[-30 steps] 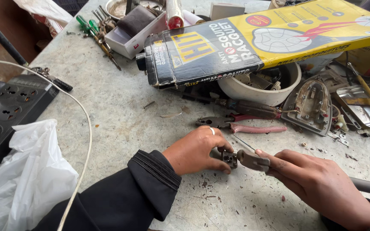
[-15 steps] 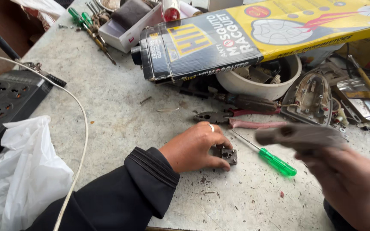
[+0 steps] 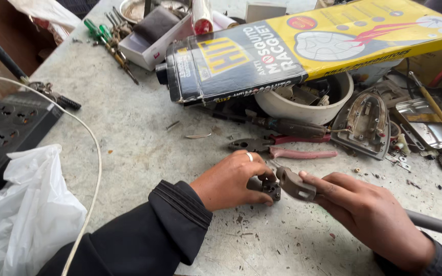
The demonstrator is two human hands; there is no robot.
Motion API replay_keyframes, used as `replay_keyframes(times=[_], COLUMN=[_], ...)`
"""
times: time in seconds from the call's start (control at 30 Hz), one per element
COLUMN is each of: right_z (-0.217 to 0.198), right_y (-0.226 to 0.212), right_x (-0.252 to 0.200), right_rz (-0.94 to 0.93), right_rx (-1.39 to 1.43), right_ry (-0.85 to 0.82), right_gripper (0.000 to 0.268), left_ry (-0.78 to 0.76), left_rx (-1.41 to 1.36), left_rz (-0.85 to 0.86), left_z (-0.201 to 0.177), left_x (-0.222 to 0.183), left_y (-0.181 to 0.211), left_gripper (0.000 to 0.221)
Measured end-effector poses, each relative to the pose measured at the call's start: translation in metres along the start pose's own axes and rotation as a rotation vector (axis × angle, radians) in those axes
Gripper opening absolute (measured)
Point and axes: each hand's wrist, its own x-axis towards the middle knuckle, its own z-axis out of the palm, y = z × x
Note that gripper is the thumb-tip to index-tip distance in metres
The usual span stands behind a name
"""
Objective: The person disassembles a small plastic electrical component by hand and using a screwdriver, then uses a hammer to force a metal part back into place before reassembling the unit.
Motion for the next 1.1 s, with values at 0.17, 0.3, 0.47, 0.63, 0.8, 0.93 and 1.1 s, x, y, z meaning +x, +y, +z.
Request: replay_keyframes(times=[0.17,0.3,0.47,0.63,0.8,0.93,1.1], right_z=[-0.011,-0.023,-0.018,-0.014,0.007,0.010,0.010], right_y=[0.007,0.006,0.022,0.019,-0.020,-0.032,-0.027], right_x=[0.002,0.017,0.032,0.030,0.026,0.030,0.040], right_rz=[0.055,0.407,0.243,0.064,-0.220,-0.364,-0.398], right_rx=[0.113,-0.273,-0.335,-0.272,-0.097,-0.102,-0.056], right_ry=[0.181,0.032,-0.028,0.096,0.198,0.139,0.073], right_gripper=[0.040,0.046,0.045,0.040,0.034,0.030,0.023], left_ry=[0.041,0.109,0.098,0.100,0.099,0.091,0.079], left_rx=[-0.029,-0.022,-0.007,-0.093,-0.120,-0.195,-0.191], left_rz=[0.043,0.075,0.093,0.092,0.072,-0.041,-0.156], left_z=[-0.006,-0.013,-0.013,-0.011,-0.007,-0.001,0.004], left_x=[-0.001,0.000,-0.002,-0.001,-0.004,0.003,0.010], left_y=[0.007,0.015,0.018,0.022,0.025,0.020,0.006], left_gripper=[0.040,0.043,0.038,0.036,0.041,0.043,0.050])
